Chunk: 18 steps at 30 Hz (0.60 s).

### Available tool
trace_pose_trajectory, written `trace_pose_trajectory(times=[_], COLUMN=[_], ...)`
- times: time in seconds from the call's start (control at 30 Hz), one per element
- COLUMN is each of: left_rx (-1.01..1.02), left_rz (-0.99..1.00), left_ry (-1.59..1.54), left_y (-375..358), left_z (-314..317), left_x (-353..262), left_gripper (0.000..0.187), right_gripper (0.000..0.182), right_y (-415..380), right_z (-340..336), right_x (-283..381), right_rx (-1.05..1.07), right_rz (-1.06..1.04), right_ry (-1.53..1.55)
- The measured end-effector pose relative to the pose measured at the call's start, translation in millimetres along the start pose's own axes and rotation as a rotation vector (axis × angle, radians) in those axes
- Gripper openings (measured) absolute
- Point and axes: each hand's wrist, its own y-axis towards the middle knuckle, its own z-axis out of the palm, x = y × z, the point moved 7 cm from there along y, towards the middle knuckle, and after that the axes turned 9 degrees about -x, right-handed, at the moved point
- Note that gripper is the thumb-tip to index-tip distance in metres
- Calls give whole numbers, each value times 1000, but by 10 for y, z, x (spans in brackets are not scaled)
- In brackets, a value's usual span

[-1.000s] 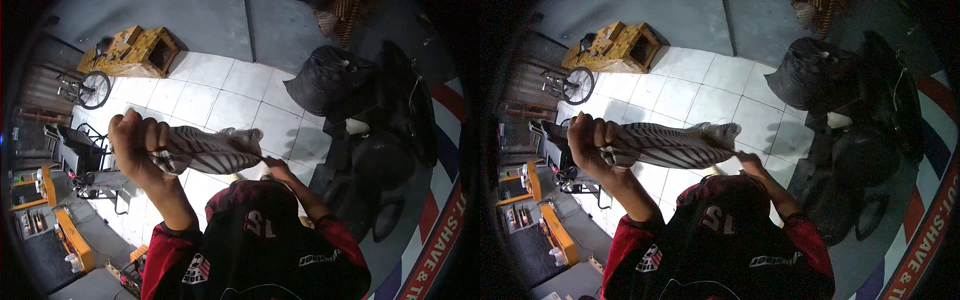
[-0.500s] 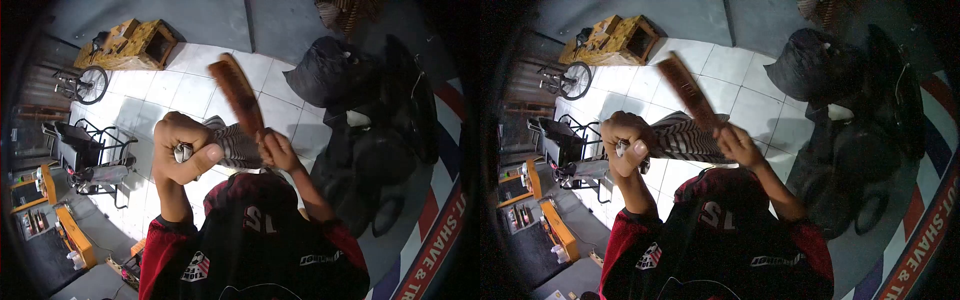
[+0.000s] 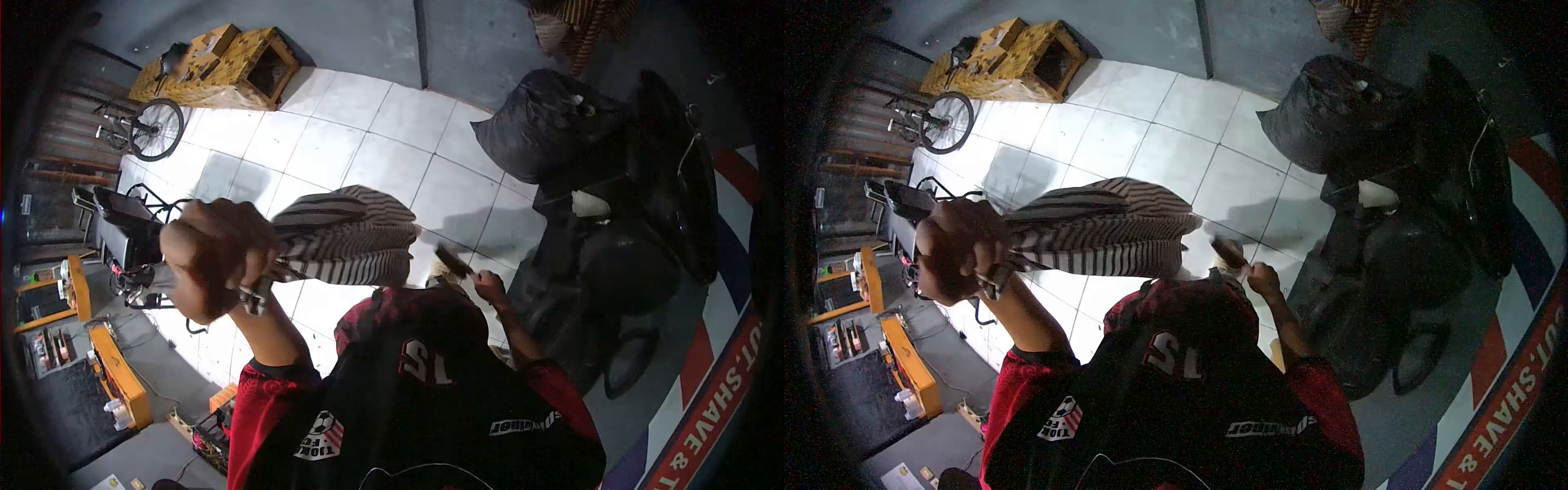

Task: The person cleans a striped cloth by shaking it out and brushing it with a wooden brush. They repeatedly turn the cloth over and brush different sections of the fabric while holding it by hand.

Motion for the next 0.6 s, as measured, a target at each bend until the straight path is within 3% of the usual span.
trace_pose_trajectory(times=[0.03, 0.1, 0.17, 0.23, 0.27, 0.3, 0.33, 0.37, 0.47, 0.5, 0.53, 0.6], left_rx=[88, 107, 140, 48, 3, 10, 15, 62, 56, 29, 143, 77], left_rz=[-44, -7, -5, 48, 75, 94, 114, 117, 129, 134, 78, 74], left_ry=[62, 139, 181, 180, 178, 190, 203, 223, 112, 48, 78, -41], left_y=[-23, -6, -18, -1, 4, 31, 72, 79, 117, 130, 132, 127], left_z=[46, 153, 216, 240, 254, 319, 393, 390, 366, 352, 325, 221], left_x=[64, 203, 308, 322, 316, 298, 258, 223, 88, 42, -40, -119], left_gripper=[38, 41, 40, 43, 44, 45, 45, 41, 29, 26, 25, 25], right_gripper=[30, 27, 11, 9, 11, 13, 15, 17, 22, 23, 24, 26], right_y=[43, 52, -152, -330, -454, -536, -644, -622, -241, -57, 125, 169], right_z=[-136, -944, -1824, -1907, -2208, -2298, -2376, -2320, -1703, -1203, -693, -205], right_x=[125, 933, 1856, 2200, 2460, 2635, 2793, 2851, 2593, 2231, 1859, 1176], right_rx=[-18, -267, -286, 158, -153, -293, -466, -482, -262, -215, -168, 61], right_rz=[-67, -245, -468, -37, -391, -595, -772, -826, -635, -622, -619, -359], right_ry=[72, 480, 665, 1302, 1001, 835, 667, 680, 695, 545, 393, -47])
